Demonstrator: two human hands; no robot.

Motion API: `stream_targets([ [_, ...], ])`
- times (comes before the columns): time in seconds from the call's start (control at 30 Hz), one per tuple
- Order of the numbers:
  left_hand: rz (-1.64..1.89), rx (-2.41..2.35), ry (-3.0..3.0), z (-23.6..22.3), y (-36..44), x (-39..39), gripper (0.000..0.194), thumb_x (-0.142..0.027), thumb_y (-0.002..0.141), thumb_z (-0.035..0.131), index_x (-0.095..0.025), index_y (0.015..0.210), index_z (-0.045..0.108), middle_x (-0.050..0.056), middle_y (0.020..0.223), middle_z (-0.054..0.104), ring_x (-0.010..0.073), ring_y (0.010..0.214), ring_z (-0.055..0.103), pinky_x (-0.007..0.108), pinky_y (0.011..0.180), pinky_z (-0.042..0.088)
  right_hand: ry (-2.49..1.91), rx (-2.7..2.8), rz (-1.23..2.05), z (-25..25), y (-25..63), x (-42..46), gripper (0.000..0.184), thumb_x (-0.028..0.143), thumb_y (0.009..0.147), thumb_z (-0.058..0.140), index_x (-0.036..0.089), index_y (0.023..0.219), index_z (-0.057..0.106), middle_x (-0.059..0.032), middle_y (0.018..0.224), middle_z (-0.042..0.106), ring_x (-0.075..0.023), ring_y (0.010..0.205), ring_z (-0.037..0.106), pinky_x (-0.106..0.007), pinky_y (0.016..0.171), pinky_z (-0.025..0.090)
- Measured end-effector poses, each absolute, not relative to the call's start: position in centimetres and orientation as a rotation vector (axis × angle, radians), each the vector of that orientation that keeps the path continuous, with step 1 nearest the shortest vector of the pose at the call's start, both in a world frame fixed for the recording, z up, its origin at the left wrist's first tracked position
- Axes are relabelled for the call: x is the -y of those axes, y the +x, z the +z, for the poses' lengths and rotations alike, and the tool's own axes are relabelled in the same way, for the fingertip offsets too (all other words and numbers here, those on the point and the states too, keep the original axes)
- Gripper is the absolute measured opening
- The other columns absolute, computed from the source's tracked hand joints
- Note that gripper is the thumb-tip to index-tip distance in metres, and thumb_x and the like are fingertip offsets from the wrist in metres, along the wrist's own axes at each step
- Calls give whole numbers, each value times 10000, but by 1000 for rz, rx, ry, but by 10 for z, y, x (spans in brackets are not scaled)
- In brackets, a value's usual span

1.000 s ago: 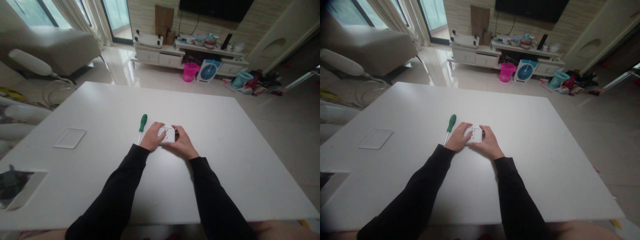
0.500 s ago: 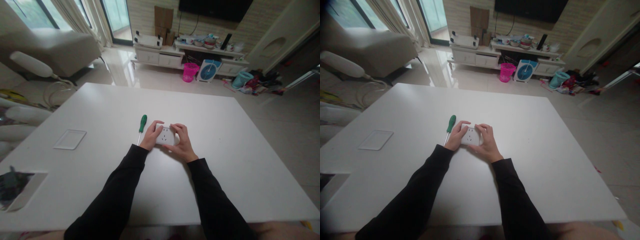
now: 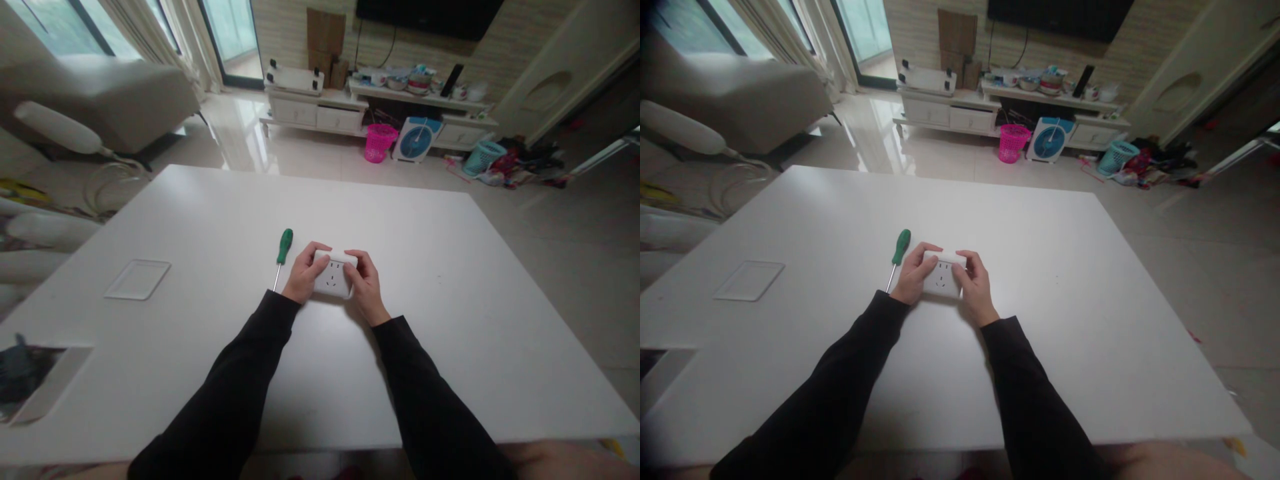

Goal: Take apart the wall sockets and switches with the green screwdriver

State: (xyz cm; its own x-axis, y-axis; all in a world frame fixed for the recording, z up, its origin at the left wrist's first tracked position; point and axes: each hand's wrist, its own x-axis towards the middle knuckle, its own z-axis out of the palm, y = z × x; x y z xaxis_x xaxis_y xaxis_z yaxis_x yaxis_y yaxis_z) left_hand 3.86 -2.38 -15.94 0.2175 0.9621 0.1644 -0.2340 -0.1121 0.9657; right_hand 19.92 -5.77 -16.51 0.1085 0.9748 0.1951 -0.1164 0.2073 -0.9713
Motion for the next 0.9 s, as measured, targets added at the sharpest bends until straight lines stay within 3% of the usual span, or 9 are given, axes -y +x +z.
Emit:
stream_targets([
  [0.2, 1203, -871, 1378, -160, 38, 26, 381, -534, 898, 687, -189, 1046, 623, -13, 802, 593, 147, 705, 532, 274, 638, 419, -1079, 1149, 917, -166, 203, 55, 283, 523, 989, 612, 253, 929, 673, 3, 845, 623, -175, 776, 553, -307, 684, 448],
  [0.63, 1203, -851, 1320, -156, 40, 27, 365, -533, 872, 693, -189, 967, 617, -28, 754, 565, 135, 658, 505, 268, 617, 410, -1114, 1182, 905, -167, 202, 56, 346, 584, 996, 599, 252, 905, 634, 14, 814, 594, -172, 738, 526, -300, 654, 424],
  [0.9, 1204, -847, 1223, -159, 40, 24, 378, -529, 835, 721, -193, 964, 607, -38, 713, 568, 129, 617, 506, 262, 588, 406, -1071, 1163, 989, -166, 200, 57, 299, 569, 970, 644, 272, 1011, 642, 19, 850, 593, -166, 748, 530, -288, 653, 436],
])
